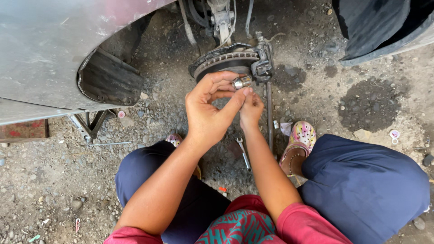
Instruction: The person sits on the ground beside a car with a front wheel removed and repeatedly sands a small metal brake component with a piece of sandpaper, rotating the part to work different surfaces. They briefly hold up and compare the part with a second metal piece before resuming sanding.
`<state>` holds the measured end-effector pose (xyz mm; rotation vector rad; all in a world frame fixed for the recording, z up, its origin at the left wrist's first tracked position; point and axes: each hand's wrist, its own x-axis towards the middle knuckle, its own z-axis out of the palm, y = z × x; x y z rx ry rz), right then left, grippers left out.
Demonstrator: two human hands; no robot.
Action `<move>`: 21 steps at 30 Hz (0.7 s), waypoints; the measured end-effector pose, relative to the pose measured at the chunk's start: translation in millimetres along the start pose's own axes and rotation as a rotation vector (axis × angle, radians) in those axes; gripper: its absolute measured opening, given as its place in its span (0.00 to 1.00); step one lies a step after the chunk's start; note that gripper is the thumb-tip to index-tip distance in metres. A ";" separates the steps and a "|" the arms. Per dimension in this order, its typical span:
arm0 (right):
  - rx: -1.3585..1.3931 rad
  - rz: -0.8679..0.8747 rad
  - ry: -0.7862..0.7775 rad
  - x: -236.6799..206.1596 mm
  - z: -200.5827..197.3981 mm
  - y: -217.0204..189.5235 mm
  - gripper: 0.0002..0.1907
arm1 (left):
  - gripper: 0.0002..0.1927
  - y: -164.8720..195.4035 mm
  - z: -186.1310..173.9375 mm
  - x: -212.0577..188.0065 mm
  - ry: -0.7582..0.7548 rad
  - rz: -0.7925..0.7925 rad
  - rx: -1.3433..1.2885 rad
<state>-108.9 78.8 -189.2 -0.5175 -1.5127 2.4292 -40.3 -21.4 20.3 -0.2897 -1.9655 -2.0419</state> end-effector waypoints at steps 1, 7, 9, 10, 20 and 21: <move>0.001 0.014 -0.020 1.2 0.0 -0.2 0.19 | 0.15 -0.2 -0.3 -0.3 -0.002 -0.003 0.004; 0.367 0.494 -0.158 16.7 -5.5 -2.2 0.18 | 0.15 -0.3 -1.6 -1.4 0.000 -0.018 -0.023; 0.311 0.556 -0.112 18.6 -7.8 -3.2 0.19 | 0.15 0.3 -2.0 -1.9 0.000 -0.013 -0.016; 0.282 0.585 -0.090 18.3 -8.9 -3.2 0.20 | 0.15 0.6 -2.2 -2.0 -0.001 -0.004 -0.013; 0.013 0.351 -0.048 4.1 0.1 -9.6 0.23 | 0.15 5.7 -8.8 -5.5 0.012 -0.043 -0.028; 0.058 0.396 -0.053 4.5 1.2 -11.3 0.24 | 0.15 6.1 -9.4 -5.8 0.014 -0.028 -0.022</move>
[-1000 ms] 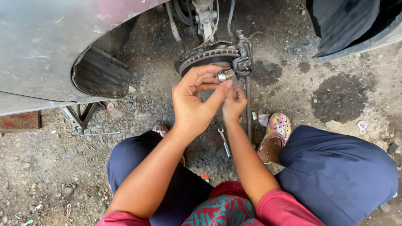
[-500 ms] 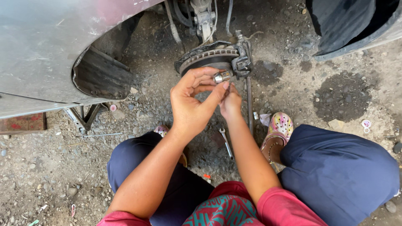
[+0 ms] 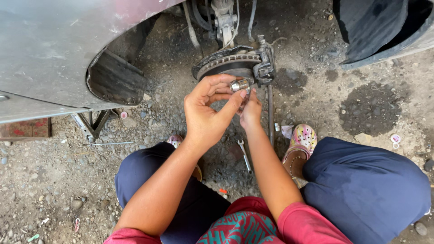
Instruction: The person sits on the ground beside a car with a front wheel removed and repeatedly sands a small metal brake component with a piece of sandpaper, rotating the part to work different surfaces. They briefly hold up and compare the part with a second metal piece before resuming sanding.
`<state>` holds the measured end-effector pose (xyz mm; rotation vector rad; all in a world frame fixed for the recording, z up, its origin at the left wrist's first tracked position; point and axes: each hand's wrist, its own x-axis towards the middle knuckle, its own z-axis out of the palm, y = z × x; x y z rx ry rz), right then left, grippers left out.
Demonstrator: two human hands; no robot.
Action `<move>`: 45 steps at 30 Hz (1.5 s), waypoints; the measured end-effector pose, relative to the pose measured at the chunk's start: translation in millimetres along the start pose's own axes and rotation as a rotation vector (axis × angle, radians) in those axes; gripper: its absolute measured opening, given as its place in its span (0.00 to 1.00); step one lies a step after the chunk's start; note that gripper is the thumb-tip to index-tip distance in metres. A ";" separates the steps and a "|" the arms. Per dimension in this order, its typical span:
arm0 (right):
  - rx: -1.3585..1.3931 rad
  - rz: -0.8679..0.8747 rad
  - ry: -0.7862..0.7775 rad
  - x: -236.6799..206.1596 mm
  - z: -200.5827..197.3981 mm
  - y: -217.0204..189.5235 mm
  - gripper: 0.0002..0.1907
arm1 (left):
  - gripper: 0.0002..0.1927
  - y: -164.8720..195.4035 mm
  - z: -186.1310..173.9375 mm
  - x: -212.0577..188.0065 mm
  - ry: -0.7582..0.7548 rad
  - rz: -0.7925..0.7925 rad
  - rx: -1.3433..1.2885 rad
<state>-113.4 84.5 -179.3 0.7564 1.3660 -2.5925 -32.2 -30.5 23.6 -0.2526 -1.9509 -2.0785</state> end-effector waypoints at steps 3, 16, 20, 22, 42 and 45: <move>-0.001 0.068 -0.008 0.7 1.8 -2.4 0.28 | 0.14 0.0 -1.2 0.0 0.002 0.031 0.007; 0.185 0.167 -0.191 9.9 -8.5 -1.2 0.32 | 0.15 0.6 0.2 0.1 0.006 0.024 0.018; 0.058 0.149 -0.161 10.1 -9.3 1.9 0.33 | 0.15 -3.5 -0.3 -1.9 -0.005 0.046 0.018; -0.007 0.024 -0.198 12.2 -14.1 7.1 0.25 | 0.15 -6.3 -0.2 -4.4 0.000 0.035 0.021; -0.093 -0.622 -0.054 38.1 -47.3 42.8 0.17 | 0.17 6.3 25.7 -42.0 -0.263 0.067 0.111; -0.200 -0.330 -0.080 44.4 -60.4 27.6 0.26 | 0.15 1.0 20.3 -49.7 -0.245 0.084 0.152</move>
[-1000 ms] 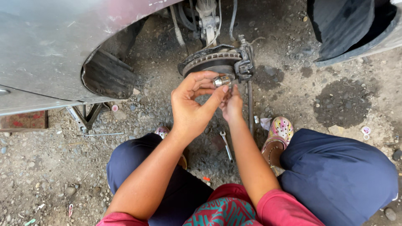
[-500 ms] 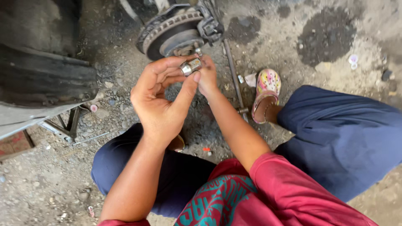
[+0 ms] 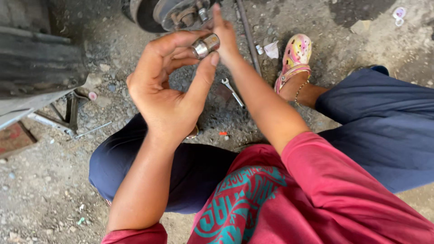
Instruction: The person sits on the ground beside a car with a front wheel removed and repeatedly sands a small metal brake component with a piece of sandpaper, rotating the part to work different surfaces. They briefly hold up and compare the part with a second metal piece before resuming sanding.
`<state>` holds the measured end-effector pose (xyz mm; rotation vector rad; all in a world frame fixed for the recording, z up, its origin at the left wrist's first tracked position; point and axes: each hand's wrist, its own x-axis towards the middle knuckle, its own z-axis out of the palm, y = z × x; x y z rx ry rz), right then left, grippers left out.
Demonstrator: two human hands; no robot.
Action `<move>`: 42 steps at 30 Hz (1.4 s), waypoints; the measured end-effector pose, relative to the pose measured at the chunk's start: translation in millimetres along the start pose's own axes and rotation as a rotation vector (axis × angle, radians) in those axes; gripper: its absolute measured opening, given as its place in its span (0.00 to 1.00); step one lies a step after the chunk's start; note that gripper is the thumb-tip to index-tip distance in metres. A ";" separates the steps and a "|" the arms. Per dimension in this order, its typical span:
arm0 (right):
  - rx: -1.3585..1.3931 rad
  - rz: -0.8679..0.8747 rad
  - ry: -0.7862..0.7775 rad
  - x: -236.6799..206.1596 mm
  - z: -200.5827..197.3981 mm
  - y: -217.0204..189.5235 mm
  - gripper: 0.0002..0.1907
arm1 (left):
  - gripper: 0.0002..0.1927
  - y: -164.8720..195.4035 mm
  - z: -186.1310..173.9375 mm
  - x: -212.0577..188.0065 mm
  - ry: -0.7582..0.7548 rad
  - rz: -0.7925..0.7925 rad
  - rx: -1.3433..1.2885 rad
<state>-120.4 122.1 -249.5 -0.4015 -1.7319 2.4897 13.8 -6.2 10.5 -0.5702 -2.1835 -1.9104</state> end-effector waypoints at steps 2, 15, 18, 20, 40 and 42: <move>0.001 -0.015 0.071 3.7 -6.7 -6.1 0.23 | 0.14 -3.4 -2.4 -7.5 0.002 -0.015 0.030; -1.065 0.099 -0.307 -69.8 -40.6 72.7 0.21 | 0.16 -5.1 -21.6 -24.1 -0.019 -0.166 0.050; -1.462 0.152 -0.319 -115.1 -49.2 90.5 0.33 | 0.15 -7.9 -30.3 -26.8 -0.011 -0.214 0.099; -1.585 0.102 -0.347 -132.5 -51.5 89.5 0.33 | 0.15 -12.9 -34.1 -28.9 0.001 -0.255 0.126; -1.171 -0.316 -0.472 -19.0 -17.9 -48.7 0.23 | 0.16 -43.5 -8.8 -17.8 -0.159 -0.254 -0.182; -1.417 -0.265 -0.527 1.3 -18.9 -89.5 0.23 | 0.16 -50.6 -5.6 -10.9 -0.187 -0.289 -0.320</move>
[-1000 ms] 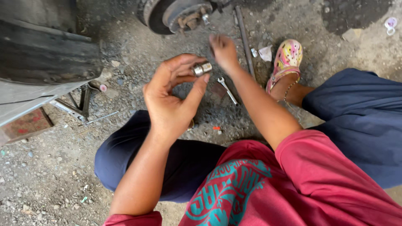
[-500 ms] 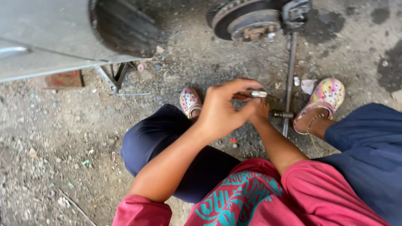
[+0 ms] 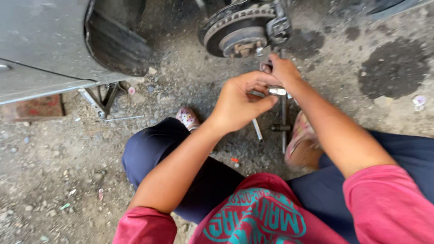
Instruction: The person sits on the ground beside a car with a front wheel removed and repeatedly sands a small metal brake component with a piece of sandpaper, rotating the part to work different surfaces. They briefly hold up and compare the part with a second metal piece before resuming sanding.
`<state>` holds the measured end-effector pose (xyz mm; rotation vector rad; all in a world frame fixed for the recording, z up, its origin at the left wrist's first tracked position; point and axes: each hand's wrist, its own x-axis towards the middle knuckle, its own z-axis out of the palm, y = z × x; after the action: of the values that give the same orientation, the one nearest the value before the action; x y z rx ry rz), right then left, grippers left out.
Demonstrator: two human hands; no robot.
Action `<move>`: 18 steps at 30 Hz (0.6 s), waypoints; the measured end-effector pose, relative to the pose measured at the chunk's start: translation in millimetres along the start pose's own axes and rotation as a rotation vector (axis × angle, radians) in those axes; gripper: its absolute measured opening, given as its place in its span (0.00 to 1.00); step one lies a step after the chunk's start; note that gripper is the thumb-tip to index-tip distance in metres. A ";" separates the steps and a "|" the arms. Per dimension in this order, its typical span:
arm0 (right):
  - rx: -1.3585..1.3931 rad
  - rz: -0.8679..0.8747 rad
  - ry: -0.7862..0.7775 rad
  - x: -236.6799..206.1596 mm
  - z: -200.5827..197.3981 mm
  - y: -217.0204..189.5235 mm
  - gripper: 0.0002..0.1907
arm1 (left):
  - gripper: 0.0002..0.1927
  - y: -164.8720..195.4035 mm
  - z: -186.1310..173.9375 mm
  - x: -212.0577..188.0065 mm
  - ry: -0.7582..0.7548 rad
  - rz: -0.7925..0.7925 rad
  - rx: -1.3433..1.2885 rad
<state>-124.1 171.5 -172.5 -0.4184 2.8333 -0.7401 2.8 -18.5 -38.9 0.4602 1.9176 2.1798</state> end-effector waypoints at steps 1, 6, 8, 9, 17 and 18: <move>-0.123 0.036 -0.088 3.2 -20.0 -2.6 0.21 | 0.16 -1.4 -1.0 4.0 -0.016 0.007 -0.047; -0.354 -0.126 -0.290 -32.0 -106.5 -40.7 0.19 | 0.15 6.6 -5.6 14.5 0.032 -0.020 -0.081; -0.258 -0.152 -0.261 -51.8 -134.7 -54.2 0.20 | 0.16 14.7 -7.8 15.5 0.076 -0.011 -0.042; -0.155 -0.134 -0.248 -68.1 -144.0 -58.7 0.22 | 0.16 18.7 -8.2 15.5 0.101 -0.025 -0.036; 0.742 -0.116 0.018 -123.9 -190.4 -77.4 0.10 | 0.18 33.4 0.1 3.6 0.128 0.026 -0.046; 0.813 -0.136 0.017 -127.7 -190.5 -82.0 0.11 | 0.18 35.0 2.1 5.1 0.122 0.032 -0.043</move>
<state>-31.9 228.7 45.6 -0.4503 2.2475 -1.7940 0.8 -19.5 -3.5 0.3611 1.9321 2.3137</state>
